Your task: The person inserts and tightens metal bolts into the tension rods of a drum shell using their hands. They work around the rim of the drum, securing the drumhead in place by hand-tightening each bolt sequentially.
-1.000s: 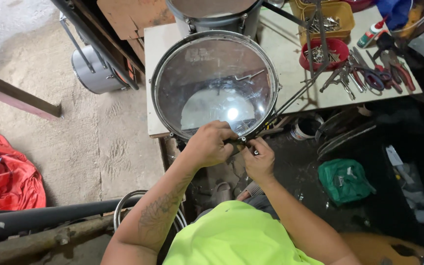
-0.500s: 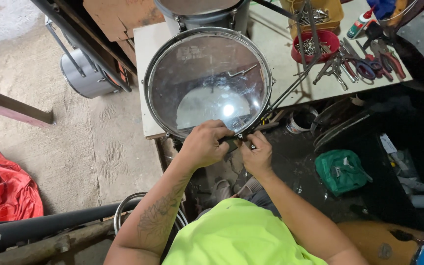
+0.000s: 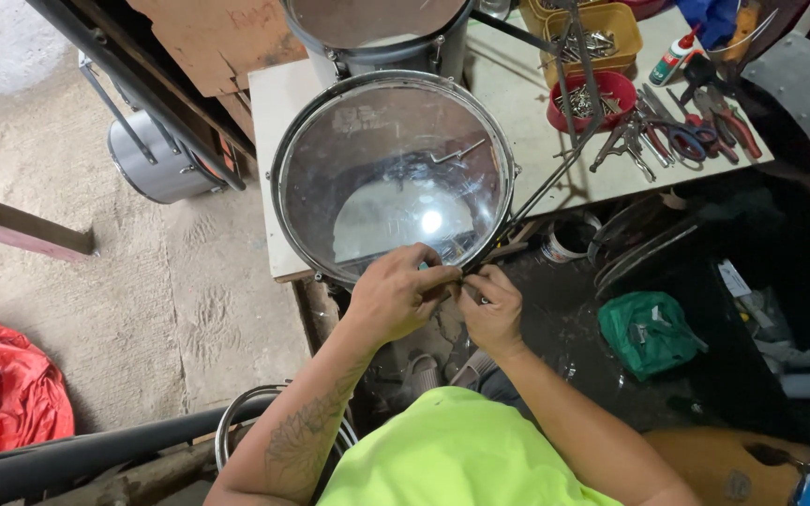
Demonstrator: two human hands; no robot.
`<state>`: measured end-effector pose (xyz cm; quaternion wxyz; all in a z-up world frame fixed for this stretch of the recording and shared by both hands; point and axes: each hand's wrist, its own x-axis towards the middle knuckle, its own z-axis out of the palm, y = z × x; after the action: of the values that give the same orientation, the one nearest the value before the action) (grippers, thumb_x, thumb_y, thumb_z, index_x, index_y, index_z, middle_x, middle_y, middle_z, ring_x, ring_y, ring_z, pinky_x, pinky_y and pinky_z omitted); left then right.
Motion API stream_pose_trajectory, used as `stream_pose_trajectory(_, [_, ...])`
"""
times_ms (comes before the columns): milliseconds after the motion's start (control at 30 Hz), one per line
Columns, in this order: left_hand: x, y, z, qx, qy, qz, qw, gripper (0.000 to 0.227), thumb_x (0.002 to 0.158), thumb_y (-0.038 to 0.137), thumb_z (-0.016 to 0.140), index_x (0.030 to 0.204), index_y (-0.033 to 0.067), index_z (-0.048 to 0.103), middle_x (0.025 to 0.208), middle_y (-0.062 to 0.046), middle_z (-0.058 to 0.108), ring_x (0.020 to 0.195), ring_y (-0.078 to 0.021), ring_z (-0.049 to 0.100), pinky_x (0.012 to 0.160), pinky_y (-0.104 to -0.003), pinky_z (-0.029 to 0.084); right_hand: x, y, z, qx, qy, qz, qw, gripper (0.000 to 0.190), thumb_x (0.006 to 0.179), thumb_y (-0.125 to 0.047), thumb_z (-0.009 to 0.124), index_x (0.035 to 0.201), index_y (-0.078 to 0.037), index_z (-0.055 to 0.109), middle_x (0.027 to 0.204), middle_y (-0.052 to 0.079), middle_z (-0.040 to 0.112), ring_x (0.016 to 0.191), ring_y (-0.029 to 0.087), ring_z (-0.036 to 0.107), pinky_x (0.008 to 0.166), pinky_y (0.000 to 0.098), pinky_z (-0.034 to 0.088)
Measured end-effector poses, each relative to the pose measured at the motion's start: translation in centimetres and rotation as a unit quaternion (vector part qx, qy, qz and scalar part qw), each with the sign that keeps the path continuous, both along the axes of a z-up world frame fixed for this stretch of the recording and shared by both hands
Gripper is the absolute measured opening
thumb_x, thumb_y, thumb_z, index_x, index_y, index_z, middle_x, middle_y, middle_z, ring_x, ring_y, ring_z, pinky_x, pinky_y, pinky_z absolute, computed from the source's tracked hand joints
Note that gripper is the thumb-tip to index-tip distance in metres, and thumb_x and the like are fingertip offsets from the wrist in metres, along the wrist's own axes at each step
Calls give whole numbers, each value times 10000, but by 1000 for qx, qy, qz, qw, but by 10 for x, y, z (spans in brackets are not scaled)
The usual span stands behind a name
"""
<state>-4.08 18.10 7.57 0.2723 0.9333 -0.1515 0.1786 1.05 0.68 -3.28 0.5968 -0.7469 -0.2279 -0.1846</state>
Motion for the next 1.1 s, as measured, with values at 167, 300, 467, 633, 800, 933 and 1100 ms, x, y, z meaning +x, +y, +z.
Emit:
stream_pose_trajectory(167, [0,-1,-7,7,-23,5,1000,232,899,213,686,1114,281,744,945,-33,622,768,-285,654,685,-414,553,5,1,-8,-10,-6,-31,999,134,767,-61,892,792,-107,769,744,53,672,468,173,564,427,299,449])
stream_pose_trajectory(300, [0,-1,-11,4,-13,24,1000,364,848,249,693,1212,250,680,946,-45,599,777,-291,648,678,-428,547,6,-2,-15,-14,-3,-24,1000,229,663,-48,903,818,-77,737,692,100,611,473,240,570,453,359,451])
stream_pose_trajectory(467, [0,2,-13,-21,-13,16,1000,372,818,194,639,1186,174,689,904,-62,599,744,-292,638,655,-413,545,2,3,-1,-1,-28,-17,999,125,748,-4,849,781,-60,742,710,67,655,439,181,562,414,306,437])
stream_pose_trajectory(633, [-2,1,-11,-26,-14,15,999,326,838,177,619,1150,130,699,902,-73,614,738,-281,643,653,-395,544,2,3,5,11,-39,-12,999,141,740,12,845,809,-63,746,736,93,660,426,203,528,405,326,425])
stream_pose_trajectory(800, [-1,2,-8,-36,-9,2,999,271,832,161,653,1090,124,726,909,-83,630,750,-304,646,623,-419,546,4,2,4,16,-45,-5,999,167,732,-14,884,795,-83,746,744,64,686,409,181,520,394,299,428])
stream_pose_trajectory(933, [-1,1,-3,-36,3,-2,999,272,854,150,648,1115,117,719,921,-97,635,764,-305,654,635,-422,555,5,2,8,11,-47,2,999,162,740,-31,878,790,-78,731,747,70,684,417,186,535,396,312,430])
stream_pose_trajectory(1100, [-3,0,3,-30,18,-1,999,236,903,135,633,1111,85,733,930,-110,637,770,-294,656,645,-404,559,-2,4,13,-1,-67,-18,998,136,761,-22,854,801,-64,731,785,103,688,458,223,565,443,326,458])
